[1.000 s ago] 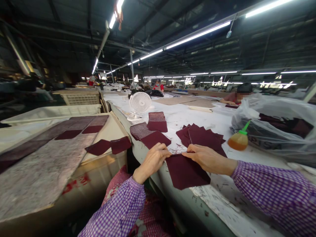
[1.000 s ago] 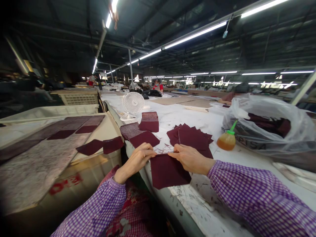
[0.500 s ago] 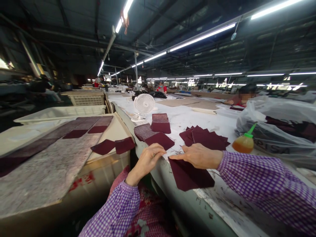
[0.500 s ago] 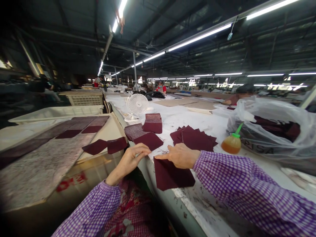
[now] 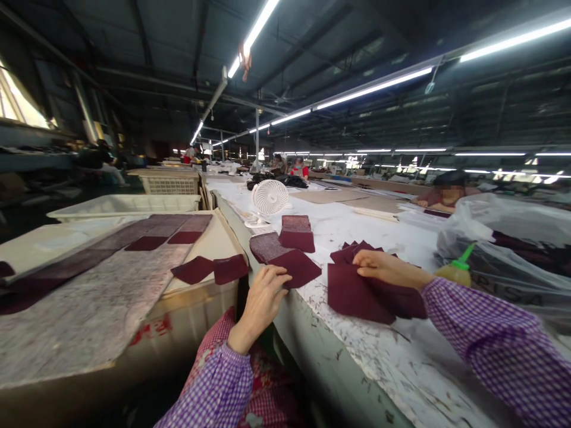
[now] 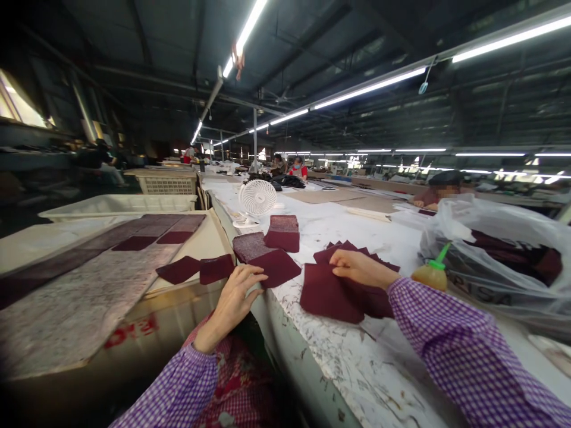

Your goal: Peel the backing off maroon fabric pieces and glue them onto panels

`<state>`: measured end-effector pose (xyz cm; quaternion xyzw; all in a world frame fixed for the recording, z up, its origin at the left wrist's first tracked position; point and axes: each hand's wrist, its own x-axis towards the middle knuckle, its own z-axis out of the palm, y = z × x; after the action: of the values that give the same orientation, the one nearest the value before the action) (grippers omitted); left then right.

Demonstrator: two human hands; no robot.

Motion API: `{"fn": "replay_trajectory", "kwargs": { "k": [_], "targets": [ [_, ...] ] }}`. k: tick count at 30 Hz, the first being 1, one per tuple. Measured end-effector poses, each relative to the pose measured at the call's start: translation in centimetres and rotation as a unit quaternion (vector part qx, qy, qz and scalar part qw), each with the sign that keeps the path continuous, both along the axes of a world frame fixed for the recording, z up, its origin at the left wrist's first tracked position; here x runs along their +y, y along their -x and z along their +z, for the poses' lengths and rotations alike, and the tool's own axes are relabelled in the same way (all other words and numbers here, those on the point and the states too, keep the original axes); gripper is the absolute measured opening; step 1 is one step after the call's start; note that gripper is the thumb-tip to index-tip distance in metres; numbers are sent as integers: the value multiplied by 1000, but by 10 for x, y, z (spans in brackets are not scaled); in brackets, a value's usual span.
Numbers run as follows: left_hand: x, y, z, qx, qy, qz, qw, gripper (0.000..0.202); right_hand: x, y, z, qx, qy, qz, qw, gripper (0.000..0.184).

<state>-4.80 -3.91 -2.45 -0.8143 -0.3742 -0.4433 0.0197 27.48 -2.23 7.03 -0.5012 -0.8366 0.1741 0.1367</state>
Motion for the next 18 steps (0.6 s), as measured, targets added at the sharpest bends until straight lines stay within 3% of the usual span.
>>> {"fn": "replay_trajectory", "kwargs": {
  "k": [2,5,7,10,12,14,18],
  "targets": [
    [2,0,-1,-5,1,6,1000,23,8,-24,4,-58,-47,-101,992,26],
    [8,-1,0,-17,12,3,1000,14,13,-35,7,-203,-154,-212,943,37],
    [12,-3,3,-31,26,0,999,11,11,-20,5,-218,-210,-172,937,34],
    [17,-7,9,-49,50,-1,998,12,5,31,0,-130,-215,12,968,28],
    [19,-9,13,-57,59,2,997,12,3,72,-6,-90,-193,93,973,29],
    [20,-11,17,-59,61,3,996,11,5,106,-12,-59,-171,105,978,36],
    [21,-7,16,-64,69,3,996,11,22,139,-19,25,-83,89,992,17]
  ]
}}
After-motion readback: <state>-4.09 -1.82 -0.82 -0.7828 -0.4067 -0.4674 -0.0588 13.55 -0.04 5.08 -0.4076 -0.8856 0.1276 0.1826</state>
